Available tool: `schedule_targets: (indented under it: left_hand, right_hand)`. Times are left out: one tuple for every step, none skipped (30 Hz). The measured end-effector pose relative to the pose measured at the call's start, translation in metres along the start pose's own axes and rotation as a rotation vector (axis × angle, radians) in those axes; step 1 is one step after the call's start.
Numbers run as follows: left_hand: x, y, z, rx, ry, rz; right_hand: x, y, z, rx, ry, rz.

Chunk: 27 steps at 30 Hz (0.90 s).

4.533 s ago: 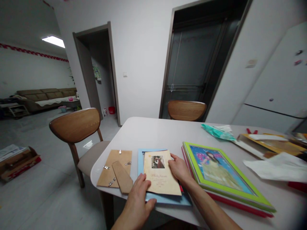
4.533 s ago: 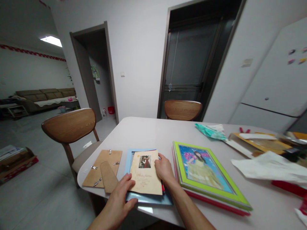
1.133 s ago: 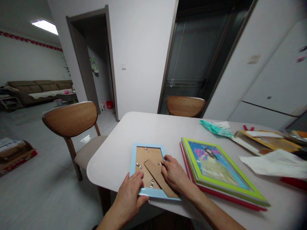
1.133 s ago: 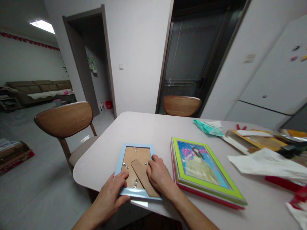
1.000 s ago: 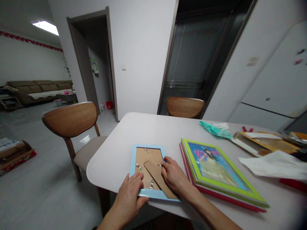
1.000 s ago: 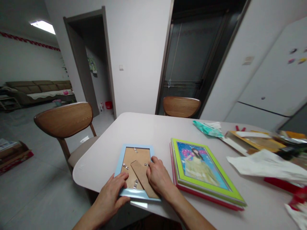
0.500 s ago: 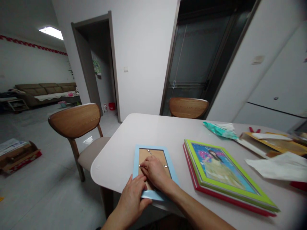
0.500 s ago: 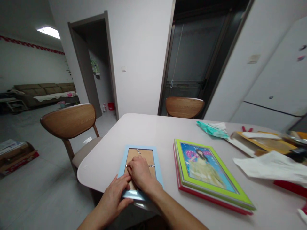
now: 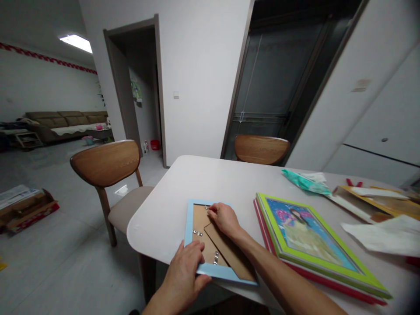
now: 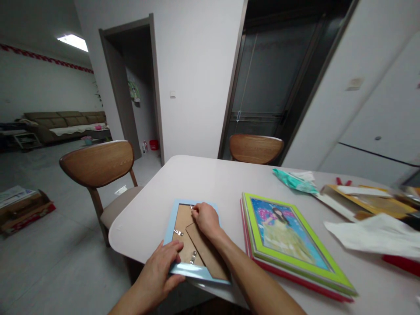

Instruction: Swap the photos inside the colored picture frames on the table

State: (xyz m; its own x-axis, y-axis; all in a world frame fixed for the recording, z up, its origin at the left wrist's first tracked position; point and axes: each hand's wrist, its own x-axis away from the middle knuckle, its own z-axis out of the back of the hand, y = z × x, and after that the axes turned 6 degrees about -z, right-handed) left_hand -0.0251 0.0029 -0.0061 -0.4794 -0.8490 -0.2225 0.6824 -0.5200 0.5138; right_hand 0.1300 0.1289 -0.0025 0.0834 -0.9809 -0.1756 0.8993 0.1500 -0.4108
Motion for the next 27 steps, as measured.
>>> schedule_targets:
  left_hand:
    - [0.0,0.0,0.0,0.0,-0.004,0.007]
    - [0.0,0.0,0.0,0.002,-0.006,0.013]
    - [-0.001,0.0,0.001,0.005,-0.005,0.016]
    - [-0.001,0.0,0.001,0.007,-0.002,0.017]
    - [-0.001,0.0,0.0,0.008,0.001,0.014]
    - [-0.001,0.0,0.0,0.008,0.002,0.011]
    - [-0.002,0.0,0.0,0.007,0.001,0.009]
    - [-0.002,0.001,0.0,0.003,-0.003,0.009]
    - [-0.002,0.001,-0.001,-0.003,-0.009,0.013]
    - [-0.002,0.002,-0.001,-0.01,-0.013,0.022]
    - [-0.002,0.003,-0.001,-0.016,-0.018,0.032]
    - [-0.002,0.004,-0.001,-0.021,-0.021,0.042]
    - [-0.003,0.005,-0.001,-0.024,-0.023,0.051]
    - [-0.003,0.006,0.0,-0.025,-0.025,0.059]
    - [-0.003,0.007,0.0,-0.026,-0.025,0.065]
    - [-0.003,0.009,0.0,-0.026,-0.022,0.072]
    - [-0.003,0.01,0.0,-0.025,-0.015,0.08]
    - [-0.004,0.01,0.0,-0.022,-0.005,0.088]
    - [-0.003,0.011,0.0,-0.017,0.006,0.094]
    - [-0.003,0.011,-0.001,-0.007,0.016,0.097]
    - [-0.002,0.01,-0.001,0.005,0.025,0.098]
    - [-0.002,0.009,-0.002,0.019,0.032,0.096]
    - [-0.001,0.007,-0.002,0.034,0.04,0.092]
    - [0.0,0.005,-0.002,0.049,0.052,0.09]
    - [0.001,0.003,-0.001,0.065,0.069,0.091]
    - [0.001,0.001,0.001,0.083,0.093,0.095]
    - [0.001,0.0,0.004,0.107,0.121,0.107]
  right_hand:
    - [-0.005,0.003,-0.001,0.012,0.006,-0.036]
    - [-0.01,0.004,-0.003,0.022,0.011,-0.069]
    - [-0.013,0.004,-0.005,0.03,0.018,-0.1]
    - [-0.016,0.004,-0.006,0.038,0.024,-0.129]
    - [-0.018,0.004,-0.008,0.044,0.028,-0.155]
    - [-0.02,0.003,-0.01,0.049,0.029,-0.179]
    - [-0.022,0.002,-0.012,0.052,0.027,-0.201]
    - [-0.024,0.002,-0.013,0.055,0.024,-0.222]
    - [-0.026,0.002,-0.014,0.057,0.022,-0.241]
    - [-0.028,0.002,-0.015,0.057,0.021,-0.259]
    - [-0.03,0.002,-0.017,0.054,0.021,-0.274]
    - [-0.032,0.002,-0.017,0.049,0.023,-0.288]
    - [-0.034,0.002,-0.018,0.039,0.027,-0.299]
    - [-0.036,0.001,-0.019,0.025,0.031,-0.307]
    - [-0.037,0.001,-0.019,0.007,0.036,-0.313]
    - [-0.037,0.0,-0.02,-0.015,0.042,-0.317]
    - [-0.037,0.0,-0.019,-0.043,0.049,-0.318]
    - [-0.037,-0.001,-0.019,-0.075,0.055,-0.316]
    - [-0.036,-0.001,-0.017,-0.113,0.061,-0.311]
    - [-0.035,-0.001,-0.015,-0.156,0.066,-0.302]
    - [-0.033,0.0,-0.012,-0.205,0.072,-0.291]
    - [-0.03,0.002,-0.007,-0.26,0.078,-0.276]
    - [-0.026,0.004,-0.002,-0.321,0.084,-0.261]
    - [-0.022,0.008,0.003,-0.386,0.094,-0.247]
    - [-0.016,0.012,0.009,-0.456,0.108,-0.24]
    - [-0.01,0.016,0.015,-0.53,0.125,-0.241]
    - [-0.003,0.021,0.021,-0.609,0.143,-0.253]
